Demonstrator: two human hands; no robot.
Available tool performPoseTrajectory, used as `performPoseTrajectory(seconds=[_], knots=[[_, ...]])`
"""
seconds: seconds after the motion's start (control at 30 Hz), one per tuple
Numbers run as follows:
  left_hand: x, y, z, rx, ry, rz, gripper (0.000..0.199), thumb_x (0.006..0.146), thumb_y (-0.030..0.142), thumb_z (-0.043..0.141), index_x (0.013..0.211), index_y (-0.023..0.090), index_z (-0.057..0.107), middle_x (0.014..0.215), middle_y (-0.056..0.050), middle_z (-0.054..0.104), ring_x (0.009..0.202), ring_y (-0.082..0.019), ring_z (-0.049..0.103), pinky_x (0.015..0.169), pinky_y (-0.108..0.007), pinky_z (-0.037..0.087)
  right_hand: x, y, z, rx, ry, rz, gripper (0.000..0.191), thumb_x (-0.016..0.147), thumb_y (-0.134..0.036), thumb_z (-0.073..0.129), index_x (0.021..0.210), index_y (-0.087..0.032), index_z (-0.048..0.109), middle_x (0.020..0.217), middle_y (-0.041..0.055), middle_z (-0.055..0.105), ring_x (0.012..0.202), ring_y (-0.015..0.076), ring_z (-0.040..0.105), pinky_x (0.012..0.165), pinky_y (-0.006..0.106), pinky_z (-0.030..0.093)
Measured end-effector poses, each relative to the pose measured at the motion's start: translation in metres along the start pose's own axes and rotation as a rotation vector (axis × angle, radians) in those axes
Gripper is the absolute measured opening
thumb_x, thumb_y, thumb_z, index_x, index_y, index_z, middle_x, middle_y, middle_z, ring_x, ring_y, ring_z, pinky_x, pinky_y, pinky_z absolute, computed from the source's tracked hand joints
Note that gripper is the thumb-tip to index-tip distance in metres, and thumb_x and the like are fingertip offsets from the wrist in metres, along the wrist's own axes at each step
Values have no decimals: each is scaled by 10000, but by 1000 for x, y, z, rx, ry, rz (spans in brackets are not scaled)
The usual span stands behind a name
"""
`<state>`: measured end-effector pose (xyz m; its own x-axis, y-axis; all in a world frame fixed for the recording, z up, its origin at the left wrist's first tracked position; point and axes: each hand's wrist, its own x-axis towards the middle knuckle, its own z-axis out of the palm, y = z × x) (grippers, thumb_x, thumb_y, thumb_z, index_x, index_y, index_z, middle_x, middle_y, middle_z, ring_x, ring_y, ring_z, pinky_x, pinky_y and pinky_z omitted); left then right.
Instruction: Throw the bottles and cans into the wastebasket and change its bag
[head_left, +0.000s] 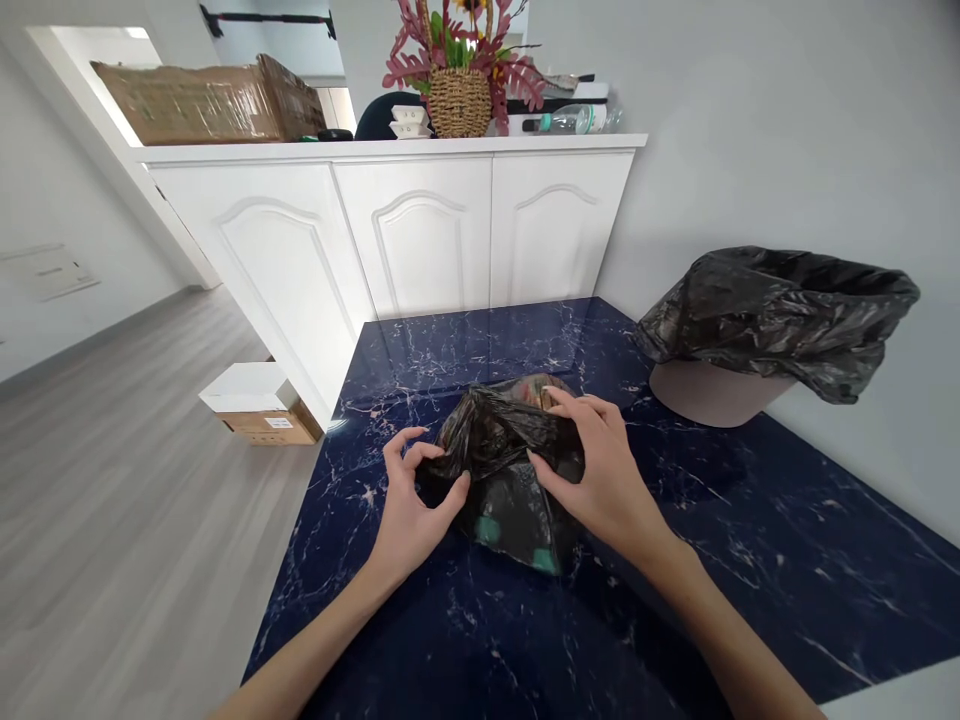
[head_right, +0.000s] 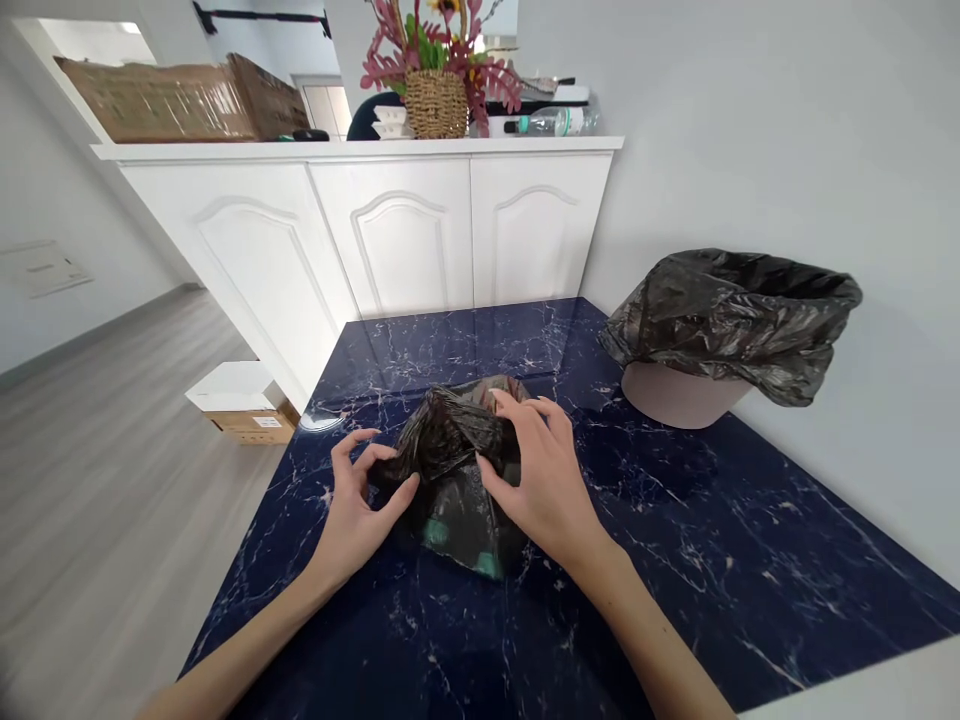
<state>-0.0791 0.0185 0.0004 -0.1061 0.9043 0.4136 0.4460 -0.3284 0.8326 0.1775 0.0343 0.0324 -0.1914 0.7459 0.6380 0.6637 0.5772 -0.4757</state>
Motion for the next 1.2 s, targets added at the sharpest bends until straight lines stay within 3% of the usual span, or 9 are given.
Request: performPoseTrajectory(seconds=[0.07, 0.17, 0.37, 0.5, 0.6, 0.73, 0.87, 1.0, 1.2], knots=[[1, -1, 0, -24, -37, -36, 448, 950, 366, 725, 1305, 271, 469, 950, 17, 565, 906, -176, 662, 909, -333, 553, 0, 1, 1, 61, 81, 34, 441, 1010, -275, 678, 1443, -300, 603, 1203, 109, 713, 1280, 347, 603, 1099, 609, 556], [4, -3, -3, -127, -23, -112, 401, 973, 352, 663, 1305, 260, 457, 858, 44, 532, 842, -167, 634, 839, -303, 533, -4, 5, -2, 253, 227, 104, 258, 1016, -266, 682, 1274, -270, 685, 1196, 92, 711, 1167, 283, 688, 1036, 502, 602], [-7, 11, -26, -142, 89, -89, 437, 972, 359, 675, 1338, 262, 457, 903, 35, 551, 817, -140, 635, 815, -265, 547, -21, 19, -20, 456, 293, 205, 293, 1043, -268, 661, 1333, -254, 624, 1233, 106, 675, 1147, 255, 723, 1002, 439, 636], [-21, 32, -46, -30, 60, -89, 599, 965, 410, 732, 1470, 281, 437, 975, -10, 669, 940, -203, 720, 905, -350, 597, -30, -1, -33, 108, 409, 50, 457, 978, -146, 687, 1408, -266, 586, 1277, 141, 588, 1264, 330, 648, 1060, 574, 614], [-28, 46, -52, 15, -47, -184, 533, 925, 524, 788, 1346, 240, 625, 1102, -93, 772, 1107, -311, 755, 968, -448, 611, -35, -29, -36, -18, 482, -238, 608, 884, 4, 705, 1408, -285, 598, 1272, 127, 529, 1235, 315, 647, 1067, 587, 633], [-36, 64, -53, 48, -124, -151, 332, 944, 540, 765, 1032, 220, 761, 1026, -90, 792, 986, -313, 763, 875, -436, 624, -36, -51, -31, 86, 236, -497, 583, 887, 55, 625, 1390, -239, 599, 1246, 104, 619, 1224, 257, 673, 1100, 522, 646], [-49, 77, -61, 115, -279, 123, 58, 963, 282, 720, 922, 248, 697, 834, -16, 684, 724, -196, 651, 654, -309, 528, -34, -44, -23, -56, -99, -493, 449, 1012, -44, 566, 1433, -199, 594, 1263, 90, 732, 1269, 251, 677, 1246, 595, 522], [-61, 77, -76, 152, -430, 384, 170, 951, 111, 674, 997, 275, 681, 829, -20, 692, 770, -205, 645, 684, -320, 528, -39, -26, -26, -209, -108, -432, 339, 1033, -115, 621, 1351, -221, 672, 1090, 59, 746, 1106, 263, 689, 1241, 677, 480], [-69, 64, -100, 230, -474, 488, 241, 953, 92, 711, 854, 263, 574, 819, -23, 678, 815, -221, 648, 724, -338, 554, -49, -13, -58, -250, 2, -415, 118, 1000, -136, 715, 1048, -240, 740, 1018, 58, 688, 1035, 256, 645, 1202, 683, 500]])
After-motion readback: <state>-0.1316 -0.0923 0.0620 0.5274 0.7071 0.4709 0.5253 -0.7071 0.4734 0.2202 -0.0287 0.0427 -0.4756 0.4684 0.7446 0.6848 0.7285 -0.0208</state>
